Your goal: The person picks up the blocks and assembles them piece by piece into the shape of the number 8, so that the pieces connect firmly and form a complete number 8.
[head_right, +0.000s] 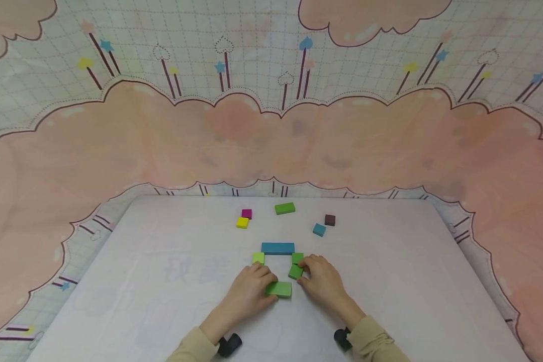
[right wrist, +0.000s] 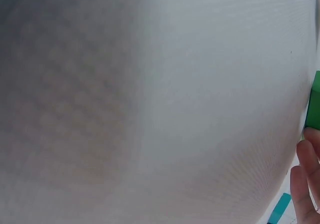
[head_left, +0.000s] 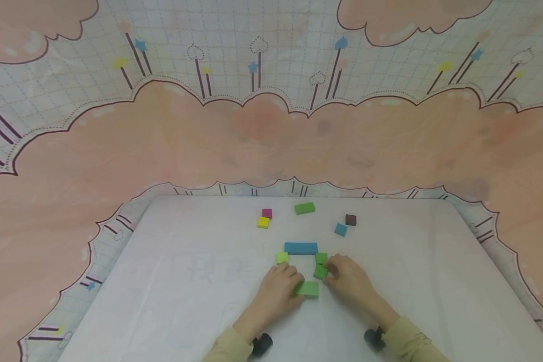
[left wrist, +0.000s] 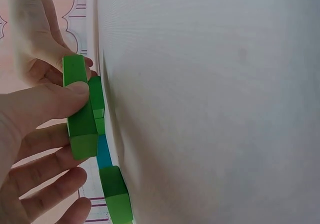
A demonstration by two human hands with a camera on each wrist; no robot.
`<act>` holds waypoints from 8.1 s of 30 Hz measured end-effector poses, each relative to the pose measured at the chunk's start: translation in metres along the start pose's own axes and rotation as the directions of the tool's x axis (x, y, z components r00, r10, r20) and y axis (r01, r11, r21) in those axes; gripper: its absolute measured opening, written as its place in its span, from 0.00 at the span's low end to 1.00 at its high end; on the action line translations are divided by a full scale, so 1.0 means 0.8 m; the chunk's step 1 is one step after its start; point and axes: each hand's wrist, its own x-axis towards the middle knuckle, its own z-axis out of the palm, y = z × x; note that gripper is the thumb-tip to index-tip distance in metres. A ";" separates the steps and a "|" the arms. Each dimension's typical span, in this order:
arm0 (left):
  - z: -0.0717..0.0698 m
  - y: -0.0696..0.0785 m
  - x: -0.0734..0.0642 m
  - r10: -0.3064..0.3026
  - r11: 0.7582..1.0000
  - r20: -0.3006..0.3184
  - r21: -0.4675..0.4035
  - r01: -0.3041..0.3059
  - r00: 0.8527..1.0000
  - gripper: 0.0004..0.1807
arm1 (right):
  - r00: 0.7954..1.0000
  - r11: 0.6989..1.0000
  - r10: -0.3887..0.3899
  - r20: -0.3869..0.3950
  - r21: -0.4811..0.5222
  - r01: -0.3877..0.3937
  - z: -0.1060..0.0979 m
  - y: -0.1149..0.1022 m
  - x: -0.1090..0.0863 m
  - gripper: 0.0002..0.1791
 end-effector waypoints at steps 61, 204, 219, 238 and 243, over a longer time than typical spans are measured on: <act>0.003 -0.008 0.022 -0.028 0.998 0.037 0.048 0.027 0.999 0.15 | 1.000 0.999 0.006 0.004 0.038 -0.006 -0.003 -0.002 -0.002 0.12; -0.005 -0.096 0.077 -0.254 0.917 0.140 -0.279 0.284 0.957 0.15 | 0.997 0.990 0.069 -0.040 0.122 -0.064 -0.052 0.079 0.109 0.22; -0.004 -0.100 0.077 -0.248 0.896 0.149 -0.340 0.285 0.957 0.15 | 0.997 0.995 0.036 -0.069 0.092 -0.030 -0.050 0.079 0.112 0.20; 0.001 -0.106 0.078 -0.261 0.879 0.165 -0.368 0.305 0.951 0.14 | 0.997 0.994 0.016 -0.070 0.105 -0.009 -0.049 0.075 0.109 0.19; -0.001 -0.105 0.077 -0.265 0.879 0.169 -0.361 0.310 0.949 0.13 | 0.998 0.992 0.030 -0.058 0.120 -0.022 -0.046 0.073 0.109 0.19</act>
